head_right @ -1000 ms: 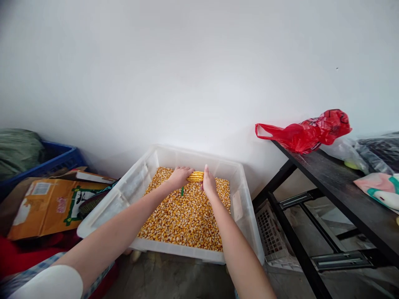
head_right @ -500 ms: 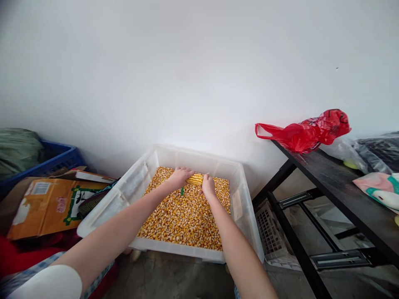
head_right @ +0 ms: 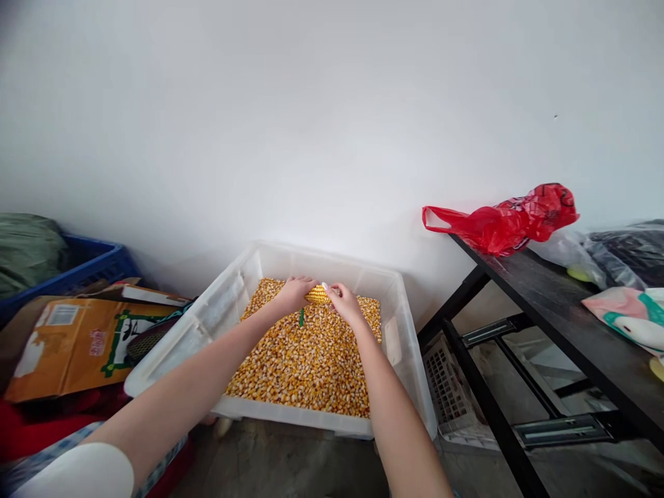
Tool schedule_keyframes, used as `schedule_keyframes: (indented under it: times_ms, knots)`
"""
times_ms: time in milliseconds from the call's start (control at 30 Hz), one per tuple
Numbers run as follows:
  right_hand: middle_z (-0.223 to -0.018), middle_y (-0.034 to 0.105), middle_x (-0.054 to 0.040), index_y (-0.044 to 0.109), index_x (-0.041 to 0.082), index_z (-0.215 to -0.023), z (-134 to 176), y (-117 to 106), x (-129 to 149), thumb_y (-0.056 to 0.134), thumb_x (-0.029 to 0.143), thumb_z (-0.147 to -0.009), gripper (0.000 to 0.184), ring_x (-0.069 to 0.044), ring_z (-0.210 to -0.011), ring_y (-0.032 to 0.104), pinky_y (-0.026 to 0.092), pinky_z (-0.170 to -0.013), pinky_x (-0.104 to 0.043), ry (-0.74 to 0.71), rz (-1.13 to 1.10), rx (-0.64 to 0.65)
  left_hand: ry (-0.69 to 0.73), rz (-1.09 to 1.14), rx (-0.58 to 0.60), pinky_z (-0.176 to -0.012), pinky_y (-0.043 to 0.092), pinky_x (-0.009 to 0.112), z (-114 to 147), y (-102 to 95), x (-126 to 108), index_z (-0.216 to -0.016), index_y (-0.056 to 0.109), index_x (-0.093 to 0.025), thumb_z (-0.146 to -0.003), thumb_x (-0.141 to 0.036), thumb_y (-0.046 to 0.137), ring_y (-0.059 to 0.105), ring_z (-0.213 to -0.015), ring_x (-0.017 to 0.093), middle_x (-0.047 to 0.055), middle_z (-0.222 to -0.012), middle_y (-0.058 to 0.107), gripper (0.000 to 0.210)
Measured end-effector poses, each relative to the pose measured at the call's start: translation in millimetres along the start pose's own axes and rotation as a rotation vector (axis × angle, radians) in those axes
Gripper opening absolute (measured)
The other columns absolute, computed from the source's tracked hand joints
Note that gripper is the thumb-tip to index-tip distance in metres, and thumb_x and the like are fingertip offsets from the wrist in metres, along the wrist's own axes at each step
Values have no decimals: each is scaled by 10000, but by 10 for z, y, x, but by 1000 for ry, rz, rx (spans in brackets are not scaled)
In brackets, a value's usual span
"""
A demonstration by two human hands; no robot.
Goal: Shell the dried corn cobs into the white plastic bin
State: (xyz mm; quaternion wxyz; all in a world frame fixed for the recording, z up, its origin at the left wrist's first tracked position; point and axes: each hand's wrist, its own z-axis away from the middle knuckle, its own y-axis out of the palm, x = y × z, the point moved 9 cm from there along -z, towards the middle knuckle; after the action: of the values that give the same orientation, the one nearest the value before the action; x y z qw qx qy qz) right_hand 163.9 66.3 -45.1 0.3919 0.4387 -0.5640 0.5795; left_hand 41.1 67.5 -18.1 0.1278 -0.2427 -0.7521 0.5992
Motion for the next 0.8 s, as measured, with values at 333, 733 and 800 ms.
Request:
schedule_keyframes:
  times_ms: [333, 733, 800]
  knots:
    - [-937, 648, -69, 616, 153, -925, 71, 192, 157, 507, 430, -780, 332, -173, -795, 616, 543, -587, -259, 32, -312, 74, -392, 835, -434, -945, 360, 388, -8, -256, 516, -1305, 323, -215, -671, -102, 479, 428, -1160, 239, 118, -1223, 457, 663]
    - [-773, 627, -32, 594, 173, -885, 254, 522, 325, 402, 470, -827, 358, -142, -693, 575, 457, -625, -249, -216, 170, 135, -766, 1895, -553, -458, 435, 245, 116, 114, 559, -749, 455, -164, -684, -452, 574, 497, -418, 113, -39, -466, 467, 319]
    - [-744, 624, -32, 594, 174, -811, 256, 470, 387, 352, 434, -858, 358, -148, -697, 564, 432, -670, -260, -277, 314, 64, -784, 1910, -527, -437, 424, 244, 101, 119, 489, -716, 449, -167, -678, -426, 586, 488, -397, 116, -42, -437, 454, 296]
